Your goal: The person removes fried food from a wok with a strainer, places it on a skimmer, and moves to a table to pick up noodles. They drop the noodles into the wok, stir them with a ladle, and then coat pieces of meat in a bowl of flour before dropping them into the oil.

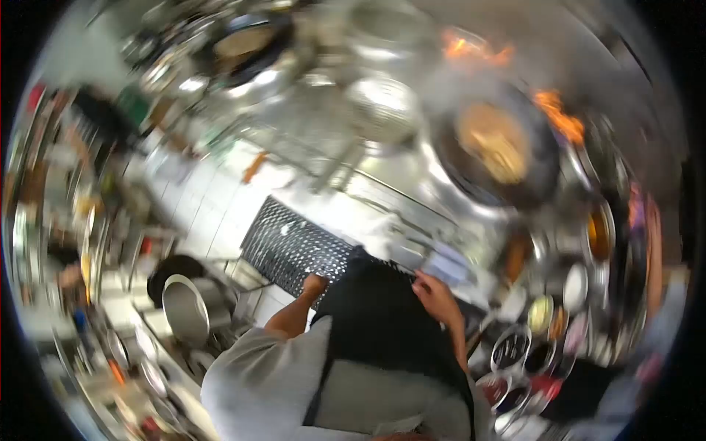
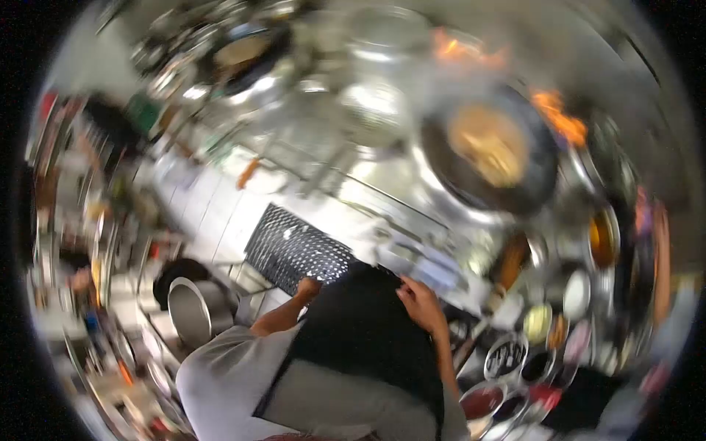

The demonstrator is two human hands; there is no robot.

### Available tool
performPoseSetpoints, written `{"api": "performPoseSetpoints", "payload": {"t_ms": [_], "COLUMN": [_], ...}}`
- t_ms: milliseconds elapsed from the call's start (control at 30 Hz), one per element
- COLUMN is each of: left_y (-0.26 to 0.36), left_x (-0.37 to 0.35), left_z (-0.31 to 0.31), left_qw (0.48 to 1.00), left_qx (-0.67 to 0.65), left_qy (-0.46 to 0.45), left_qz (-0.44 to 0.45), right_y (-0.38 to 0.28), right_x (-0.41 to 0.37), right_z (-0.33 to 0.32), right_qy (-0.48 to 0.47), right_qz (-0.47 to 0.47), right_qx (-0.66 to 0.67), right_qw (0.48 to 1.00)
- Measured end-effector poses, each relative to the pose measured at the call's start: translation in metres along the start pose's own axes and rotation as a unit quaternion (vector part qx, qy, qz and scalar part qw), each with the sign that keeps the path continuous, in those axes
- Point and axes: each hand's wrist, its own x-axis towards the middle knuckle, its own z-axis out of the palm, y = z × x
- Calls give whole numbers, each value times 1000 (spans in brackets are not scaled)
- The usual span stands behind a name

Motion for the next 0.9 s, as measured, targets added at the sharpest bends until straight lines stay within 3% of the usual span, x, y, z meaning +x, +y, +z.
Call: {"api": "performPoseSetpoints", "payload": {"t_ms": [33,100,167,200,233,300,367,433,500,567,633,700,800,900], "left_y": [-8,25,26,12,12,3,-11,-24,-43,-67,-84,-87,-45,4], "left_x": [11,-38,-53,-34,-47,-47,-57,-88,-114,-136,-165,-205,-311,-401], "left_z": [24,-29,-39,-21,-30,-19,-25,-37,-45,-29,-3,22,28,38], "left_qw": [993,968,954,993,984,931,916,903,846,837,795,699,591,519], "left_qx": [-67,-208,-252,-21,-124,-291,-311,-324,-435,-397,-363,-396,-394,-400], "left_qy": [88,87,113,108,125,156,173,183,198,278,400,499,570,588], "left_qz": [-29,-110,-114,29,-16,-153,-184,-214,-236,-255,-276,-327,-413,-474], "right_y": [-17,-35,-47,-53,-50,-38,-46,-69,-76,-78,-84,-72,-57,-61], "right_x": [6,19,37,47,55,75,92,104,111,114,113,111,114,100], "right_z": [-2,-6,3,6,11,25,33,38,45,47,49,55,65,78], "right_qy": [-27,-62,-94,-120,-146,-185,-208,-237,-248,-274,-298,-344,-406,-456], "right_qz": [26,81,116,107,149,136,126,106,90,56,70,47,20,2], "right_qx": [43,99,85,107,101,111,45,73,86,58,96,96,90,66], "right_qw": [998,990,985,981,973,967,969,963,961,958,947,933,909,888]}}
